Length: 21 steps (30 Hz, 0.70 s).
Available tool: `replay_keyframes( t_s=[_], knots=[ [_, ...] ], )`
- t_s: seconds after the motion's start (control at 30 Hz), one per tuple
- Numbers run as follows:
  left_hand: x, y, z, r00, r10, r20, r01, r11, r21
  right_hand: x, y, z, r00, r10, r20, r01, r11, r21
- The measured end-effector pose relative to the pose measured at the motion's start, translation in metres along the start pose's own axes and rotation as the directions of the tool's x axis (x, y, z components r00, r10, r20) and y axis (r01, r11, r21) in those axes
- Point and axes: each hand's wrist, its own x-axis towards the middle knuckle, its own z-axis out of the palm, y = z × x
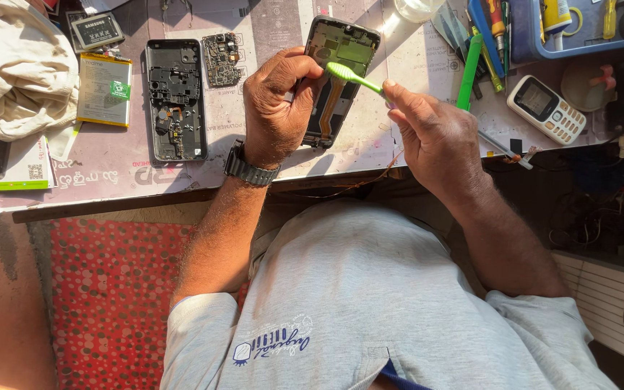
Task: The person removes a battery from a disassembled smartphone, then uses a toothbrush and liquid cleaner to scrub the phone's internal frame and a separate circuit board. The person handles the phone, battery, toothbrush, and circuit board throughout the clip.
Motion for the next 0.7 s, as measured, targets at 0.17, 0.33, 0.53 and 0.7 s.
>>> replay_keyframes(
  t_s=[0.17,0.33,0.53,0.7],
  knots=[
    [0.0,0.001,0.0,0.999,0.027,-0.019,-0.027,0.999,0.019,0.004,-0.013,-0.002,0.999,0.039,0.028,-0.037,0.998,-0.048],
    [0.0,0.003,-0.002,1.0,0.001,-0.029,0.0,1.0,0.011,0.008,-0.021,-0.005,0.999,0.036,0.039,-0.034,0.998,-0.049],
    [0.001,0.002,-0.002,0.999,0.031,-0.045,-0.03,0.999,0.031,0.01,-0.027,-0.009,0.995,0.073,0.061,-0.068,0.995,-0.068],
    [0.001,-0.001,0.0,0.998,0.056,-0.041,-0.054,0.997,0.048,0.011,-0.028,-0.012,0.993,0.099,0.069,-0.095,0.994,-0.063]
  ],
)
